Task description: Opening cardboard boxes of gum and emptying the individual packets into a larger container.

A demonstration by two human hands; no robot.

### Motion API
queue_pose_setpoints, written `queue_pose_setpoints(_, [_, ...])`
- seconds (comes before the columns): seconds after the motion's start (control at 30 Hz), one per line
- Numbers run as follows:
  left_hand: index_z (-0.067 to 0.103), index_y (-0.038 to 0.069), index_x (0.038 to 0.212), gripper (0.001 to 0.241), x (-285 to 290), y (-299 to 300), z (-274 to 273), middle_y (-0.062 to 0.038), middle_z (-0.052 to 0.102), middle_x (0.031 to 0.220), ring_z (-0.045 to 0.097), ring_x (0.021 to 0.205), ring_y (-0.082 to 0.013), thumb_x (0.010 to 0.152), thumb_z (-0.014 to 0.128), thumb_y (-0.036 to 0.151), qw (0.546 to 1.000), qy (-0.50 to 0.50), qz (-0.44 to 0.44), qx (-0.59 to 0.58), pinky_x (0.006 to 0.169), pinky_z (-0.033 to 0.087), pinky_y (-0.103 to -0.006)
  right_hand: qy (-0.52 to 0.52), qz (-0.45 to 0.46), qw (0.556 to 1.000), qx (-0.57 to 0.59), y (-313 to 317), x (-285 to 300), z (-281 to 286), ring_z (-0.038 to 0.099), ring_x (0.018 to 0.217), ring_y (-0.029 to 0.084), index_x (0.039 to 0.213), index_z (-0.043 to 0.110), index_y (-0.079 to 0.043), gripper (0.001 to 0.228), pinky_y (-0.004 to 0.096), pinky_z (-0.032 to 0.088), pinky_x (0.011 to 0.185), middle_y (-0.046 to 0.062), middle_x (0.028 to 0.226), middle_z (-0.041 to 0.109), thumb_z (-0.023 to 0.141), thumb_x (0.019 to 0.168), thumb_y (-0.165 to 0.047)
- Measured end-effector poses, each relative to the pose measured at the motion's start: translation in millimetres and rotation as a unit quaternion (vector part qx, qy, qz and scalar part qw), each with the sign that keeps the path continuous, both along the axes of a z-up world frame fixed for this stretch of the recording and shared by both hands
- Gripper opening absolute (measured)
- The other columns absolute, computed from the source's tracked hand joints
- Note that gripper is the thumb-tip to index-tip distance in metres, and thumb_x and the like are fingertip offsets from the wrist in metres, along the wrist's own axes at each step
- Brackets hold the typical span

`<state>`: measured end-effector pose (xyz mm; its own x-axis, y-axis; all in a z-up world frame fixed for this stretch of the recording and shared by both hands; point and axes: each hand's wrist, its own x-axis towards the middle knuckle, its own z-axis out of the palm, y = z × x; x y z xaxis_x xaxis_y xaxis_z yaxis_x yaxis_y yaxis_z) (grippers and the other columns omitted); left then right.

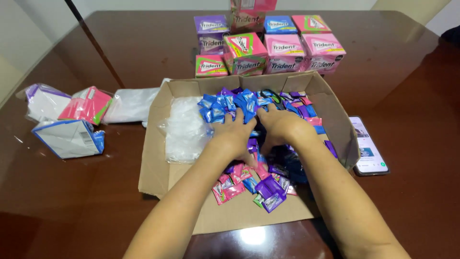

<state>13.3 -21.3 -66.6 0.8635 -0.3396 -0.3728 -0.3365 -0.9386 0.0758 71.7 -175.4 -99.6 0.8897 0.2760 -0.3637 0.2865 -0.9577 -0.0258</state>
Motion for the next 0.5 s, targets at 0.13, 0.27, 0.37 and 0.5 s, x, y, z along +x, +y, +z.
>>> queue_pose_setpoints(0.13, [0.061, 0.015, 0.135, 0.065, 27.3, 10.9, -40.5, -0.019, 0.055, 0.129, 0.059, 0.116, -0.0469, 0.074, 0.085, 0.009, 0.977, -0.17, -0.036, -0.125, 0.084, 0.056, -0.0645, -0.069, 0.04, 0.996, 0.049, -13.9, 26.1, -16.8, 0.067, 0.116, 0.045, 0.132, 0.059, -0.009, 0.067, 0.056, 0.056, 0.096, 0.02, 0.129, 0.063, 0.088, 0.072, -0.023])
queue_pose_setpoints(0.27, [0.055, 0.009, 0.134, 0.056, 32.0, 16.2, -30.1, -0.018, 0.056, 0.119, 0.062, 0.11, -0.0457, 0.08, 0.069, -0.002, 0.952, -0.226, -0.006, -0.204, 0.083, 0.057, -0.062, -0.124, 0.044, 0.981, 0.141, -20.1, -12.6, 55.5, 0.065, 0.115, 0.048, 0.121, 0.062, -0.004, 0.051, 0.059, 0.053, 0.096, 0.024, 0.119, 0.067, 0.081, 0.079, -0.023])
queue_pose_setpoints(0.37, [0.04, 0.011, 0.149, 0.067, 1.6, 18.6, 8.8, -0.025, 0.05, 0.134, 0.056, 0.12, -0.0517, 0.088, 0.069, 0.01, 0.96, -0.172, 0.02, -0.221, 0.092, 0.051, -0.0682, -0.126, 0.032, 0.977, 0.17, -24.4, -46.7, 93.7, 0.06, 0.118, 0.051, 0.124, 0.057, -0.005, 0.054, 0.065, 0.049, 0.097, 0.026, 0.12, 0.065, 0.078, 0.081, -0.031])
queue_pose_setpoints(0.5, [0.005, 0.03, 0.162, 0.131, -10.3, 8.6, 15.4, -0.028, 0.01, 0.164, 0.02, 0.147, -0.056, 0.065, 0.094, 0.03, 0.999, 0.022, 0.038, -0.017, 0.102, 0.038, -0.0738, 0.04, -0.071, 0.996, 0.04, -18.5, -44.2, 88.4, 0.057, 0.133, 0.044, 0.146, 0.047, -0.019, 0.099, 0.057, 0.047, 0.11, 0.019, 0.144, 0.059, 0.096, 0.063, -0.04])
